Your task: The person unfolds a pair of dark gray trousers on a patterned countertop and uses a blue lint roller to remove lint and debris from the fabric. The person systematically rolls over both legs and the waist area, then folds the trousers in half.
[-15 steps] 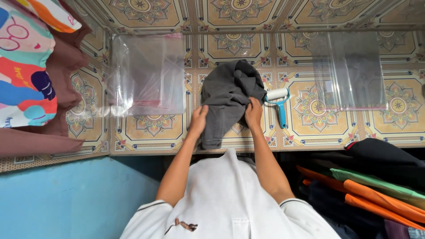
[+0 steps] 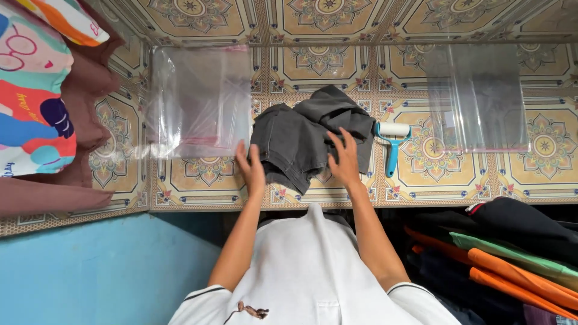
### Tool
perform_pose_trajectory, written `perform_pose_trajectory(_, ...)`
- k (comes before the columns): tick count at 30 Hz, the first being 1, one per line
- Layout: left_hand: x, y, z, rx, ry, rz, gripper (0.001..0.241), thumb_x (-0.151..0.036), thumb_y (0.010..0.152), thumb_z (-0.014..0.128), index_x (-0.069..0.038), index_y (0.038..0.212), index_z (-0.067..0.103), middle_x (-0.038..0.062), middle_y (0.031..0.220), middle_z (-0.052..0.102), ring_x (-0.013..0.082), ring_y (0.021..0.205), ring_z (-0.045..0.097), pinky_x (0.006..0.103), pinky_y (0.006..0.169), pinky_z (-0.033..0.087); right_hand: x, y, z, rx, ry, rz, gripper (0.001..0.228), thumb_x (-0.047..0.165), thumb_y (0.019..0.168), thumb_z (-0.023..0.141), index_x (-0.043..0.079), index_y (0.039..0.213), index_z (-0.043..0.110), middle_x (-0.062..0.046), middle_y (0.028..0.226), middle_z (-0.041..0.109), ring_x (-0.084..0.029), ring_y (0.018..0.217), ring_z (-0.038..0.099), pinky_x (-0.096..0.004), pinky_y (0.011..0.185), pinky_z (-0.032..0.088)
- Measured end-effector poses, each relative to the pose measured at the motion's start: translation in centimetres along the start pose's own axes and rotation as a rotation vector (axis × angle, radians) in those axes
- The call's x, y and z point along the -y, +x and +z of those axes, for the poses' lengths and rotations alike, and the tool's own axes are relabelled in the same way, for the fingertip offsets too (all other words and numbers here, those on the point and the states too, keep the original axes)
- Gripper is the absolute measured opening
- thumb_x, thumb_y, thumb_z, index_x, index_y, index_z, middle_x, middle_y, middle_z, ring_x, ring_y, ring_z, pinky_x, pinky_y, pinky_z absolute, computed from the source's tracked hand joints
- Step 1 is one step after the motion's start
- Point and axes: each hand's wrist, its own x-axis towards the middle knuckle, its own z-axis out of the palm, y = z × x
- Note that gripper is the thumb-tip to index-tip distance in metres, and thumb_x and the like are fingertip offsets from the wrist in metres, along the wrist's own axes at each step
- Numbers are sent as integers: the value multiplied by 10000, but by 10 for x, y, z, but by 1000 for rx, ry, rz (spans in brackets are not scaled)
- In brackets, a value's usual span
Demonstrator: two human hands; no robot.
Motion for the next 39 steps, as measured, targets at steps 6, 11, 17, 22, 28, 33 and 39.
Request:
perform_pose_trajectory(6,55,11,1,658,738,615,1230,-269,705,921,-267,1667,153,266,1570,334,482,1439,375,577,1213,261,-79,24,80,-18,-371,-127,230,181,956,677,214,1179,629,-25,1294,621,-320,1469,382,-517,1110,353)
perform_pose_trajectory(11,39,39,4,523,579,598,739,88,888,508,-320,1503,510,104,1356,609,360,1292,580,511,1112,425,-10,24,38,-225,-97,-151,107,80,976,594,142,1052,638,-29,1254,634,-295,1331,516,-501,1111,335)
perform_pose_trajectory(17,-65,38,13,261,159,610,507,129,934,472,-88,1365,629,210,1309,654,424,1282,566,549,1108,409,41,39,-14,-557,238,-187,195,-34,995,537,82,1107,646,-92,1068,625,-339,1065,603,-436,991,434)
perform_pose_trajectory(22,-85,71,21,2,211,774,651,48,879,668,-192,1468,527,109,1376,609,351,1318,550,533,1137,384,80,38,-47,-559,201,-402,97,55,988,619,49,1079,652,-101,963,616,-337,898,630,-399,859,489)
perform_pose_trajectory(28,-3,59,32,105,212,872,213,10,976,553,-91,1115,679,123,1091,623,343,1147,612,444,1049,444,58,-2,-30,582,93,26,380,280,908,736,55,1214,733,-211,1184,741,-433,1141,672,-518,992,498)
perform_pose_trajectory(33,65,27,41,843,932,623,794,-550,778,803,-281,1474,529,107,1633,331,346,1546,226,613,1231,145,28,28,-14,184,-152,-152,654,91,914,718,187,1516,481,-195,1517,471,-476,1397,421,-654,1008,441)
perform_pose_trajectory(39,120,34,41,582,996,848,237,-138,870,760,-208,1086,690,21,1283,537,248,1269,489,476,1026,398,-55,26,56,349,-496,-114,447,358,944,690,320,1380,595,-19,1345,564,-274,1358,471,-541,1117,329)
